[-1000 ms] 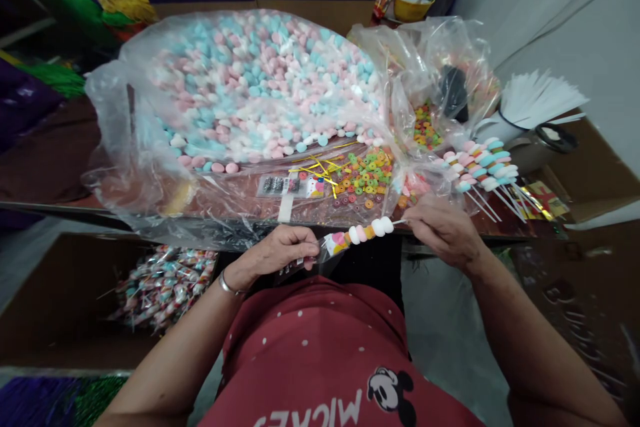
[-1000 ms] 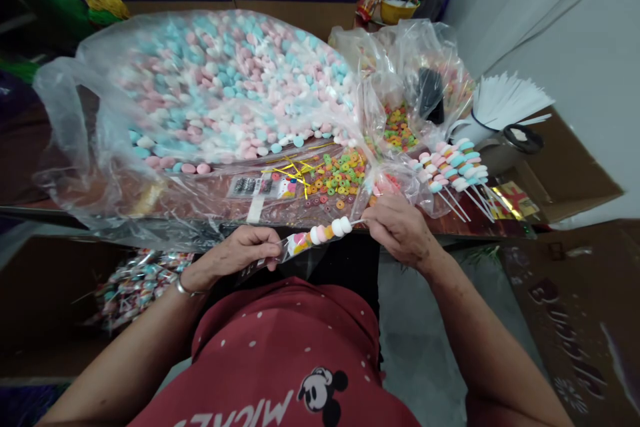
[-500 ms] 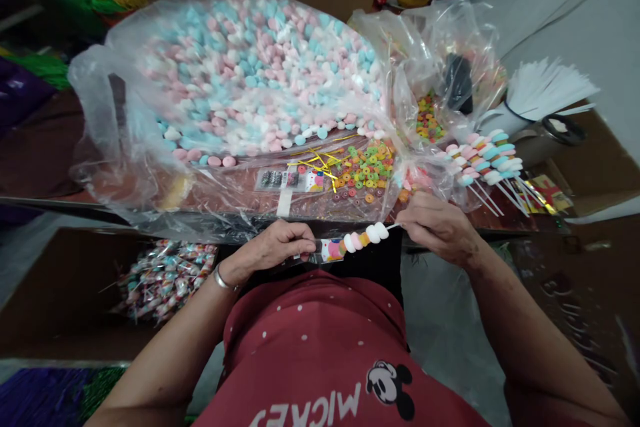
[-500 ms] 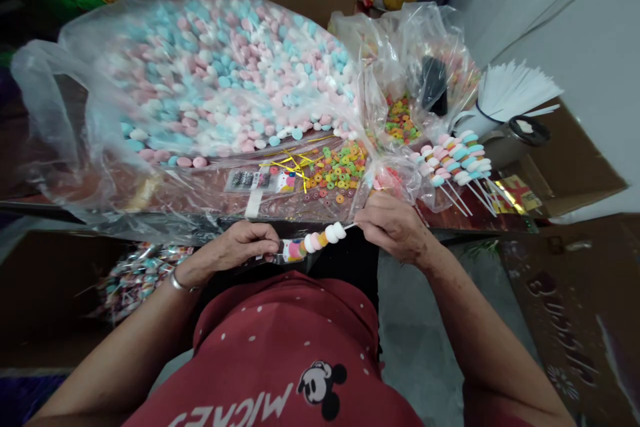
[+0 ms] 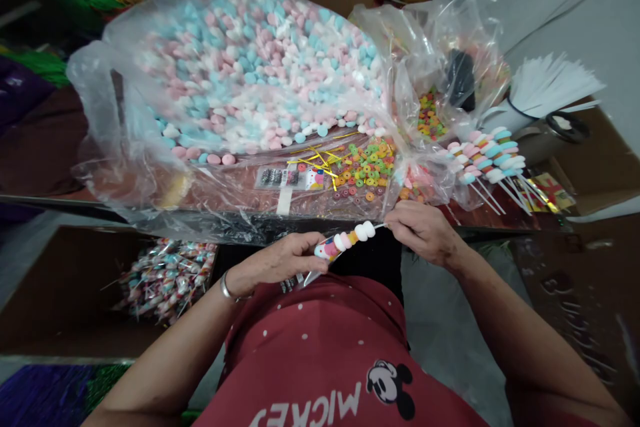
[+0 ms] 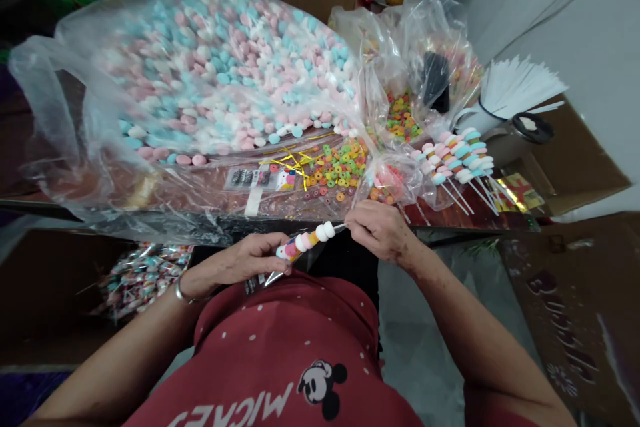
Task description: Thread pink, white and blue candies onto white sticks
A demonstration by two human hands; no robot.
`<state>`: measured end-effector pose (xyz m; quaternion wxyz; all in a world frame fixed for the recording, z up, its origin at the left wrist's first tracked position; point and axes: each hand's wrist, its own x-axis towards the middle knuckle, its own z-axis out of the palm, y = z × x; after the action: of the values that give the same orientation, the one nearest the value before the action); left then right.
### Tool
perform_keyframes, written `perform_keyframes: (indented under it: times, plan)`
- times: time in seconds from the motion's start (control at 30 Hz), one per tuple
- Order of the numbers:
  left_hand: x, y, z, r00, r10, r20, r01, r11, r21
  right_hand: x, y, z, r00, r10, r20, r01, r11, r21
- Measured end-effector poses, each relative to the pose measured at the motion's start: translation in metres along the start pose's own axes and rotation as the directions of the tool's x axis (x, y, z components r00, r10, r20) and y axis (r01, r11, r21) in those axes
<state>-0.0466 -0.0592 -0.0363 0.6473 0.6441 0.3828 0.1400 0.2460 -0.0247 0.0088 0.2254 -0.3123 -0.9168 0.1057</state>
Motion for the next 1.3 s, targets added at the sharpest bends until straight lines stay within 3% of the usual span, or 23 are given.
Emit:
perform_keyframes:
  times: [0.23, 0.4, 0.47, 0.63, 0.83, 1.0, 1.1, 1.17, 1.3]
  plan:
    - [0.010, -0.002, 0.020, 0.994, 0.102, -0.043, -0.099, 0.993, 0.058, 0.013, -0.004, 0.014, 0.990, -0.041, 0.136, 0.022, 0.990, 0.141]
    - [0.006, -0.004, 0.030, 0.977, 0.083, -0.195, -0.114, 0.982, -0.154, 0.017, -0.002, 0.018, 0.990, -0.019, 0.139, -0.003, 0.988, 0.154]
    - [0.001, -0.003, 0.032, 0.980, 0.032, -0.198, -0.069, 0.980, -0.185, 0.018, -0.001, 0.016, 0.989, -0.019, 0.148, -0.006, 0.986, 0.168]
    - [-0.006, -0.003, 0.036, 0.976, -0.113, -0.185, 0.101, 0.992, -0.074, 0.021, 0.000, 0.014, 0.983, -0.019, 0.183, -0.012, 0.985, 0.170]
    - [0.001, -0.011, 0.045, 0.960, 0.035, -0.277, -0.018, 0.998, 0.066, 0.032, -0.011, 0.028, 0.957, -0.054, 0.287, -0.002, 0.981, 0.193]
    - [0.007, -0.013, 0.050, 0.965, 0.062, -0.256, -0.073, 0.997, -0.033, 0.042, -0.014, 0.037, 0.938, -0.159, 0.308, 0.093, 0.972, 0.218]
    - [-0.001, -0.006, 0.041, 0.973, 0.047, -0.225, -0.081, 0.986, -0.143, 0.044, -0.010, 0.034, 0.943, -0.159, 0.292, 0.089, 0.967, 0.240]
    - [-0.012, -0.003, 0.031, 0.985, 0.014, -0.172, -0.033, 0.994, -0.105, 0.043, -0.008, 0.033, 0.943, -0.166, 0.287, 0.093, 0.963, 0.253]
    - [-0.032, -0.014, 0.019, 0.983, -0.180, -0.021, 0.181, 0.982, 0.050, 0.040, -0.007, 0.037, 0.942, -0.170, 0.290, 0.089, 0.958, 0.273]
